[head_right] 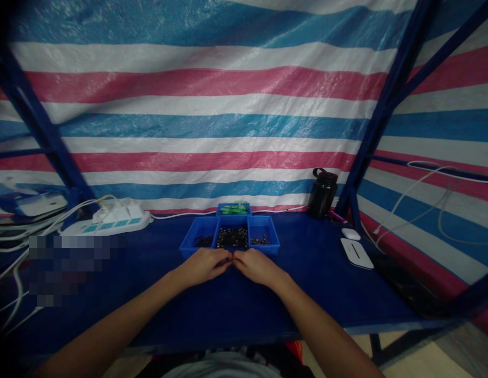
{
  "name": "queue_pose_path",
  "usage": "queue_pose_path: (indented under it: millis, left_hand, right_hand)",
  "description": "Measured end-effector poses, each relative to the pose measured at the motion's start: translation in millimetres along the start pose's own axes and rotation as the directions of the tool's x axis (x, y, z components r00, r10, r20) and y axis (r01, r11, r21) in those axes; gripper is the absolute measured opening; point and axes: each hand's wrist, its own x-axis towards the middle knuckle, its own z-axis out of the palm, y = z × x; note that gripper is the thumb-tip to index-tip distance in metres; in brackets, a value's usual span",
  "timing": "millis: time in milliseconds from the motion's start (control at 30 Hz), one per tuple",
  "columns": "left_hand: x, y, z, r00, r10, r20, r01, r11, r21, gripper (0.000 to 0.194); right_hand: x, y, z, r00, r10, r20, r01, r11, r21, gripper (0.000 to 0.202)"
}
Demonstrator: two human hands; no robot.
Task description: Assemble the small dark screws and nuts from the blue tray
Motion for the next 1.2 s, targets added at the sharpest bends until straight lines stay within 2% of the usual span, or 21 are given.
queue_pose_path:
  millis: [300,500,700,900,1200]
  left_hand:
    - [-0.5,0.8,-0.8,1.0,-0.001,0.031,0.002,1.0,-0.03,0.011]
    - [-1.0,0.7,-1.9,0.999,0.001,0.051,0.001,0.999,-0.045,0.009]
    - [-1.1,-1.1,0.2,1.0,0.001,0.031,0.001,0.999,-0.051,0.007]
    - [-0.5,-0.6,-0.4,0.999,-0.002,0.036,0.003,0.999,-0.039,0.007]
    - [-0.6,-0.6,0.5,1.0,-0.008,0.024,0.009,0.999,-0.044,0.01]
  right_hand:
    - [0.2,-2.1,-1.8,1.0,-0.015,-0.004,0.015,0.997,-0.079,0.022]
    - [-0.9,-5.8,-0.7,1.0,-0.018,0.014,0.019,0.998,-0.064,0.019]
    - [-1.2,-6.4,-1.8,0.999,-0.033,0.011,0.033,0.999,-0.023,0.022]
    - [-0.1,-7.3,-3.3,0.999,-0.05,0.02,0.051,0.996,-0.075,0.026]
    - [-0.3,-8.1,-4.1,1.0,-0.014,0.013,0.016,0.994,-0.112,0.025]
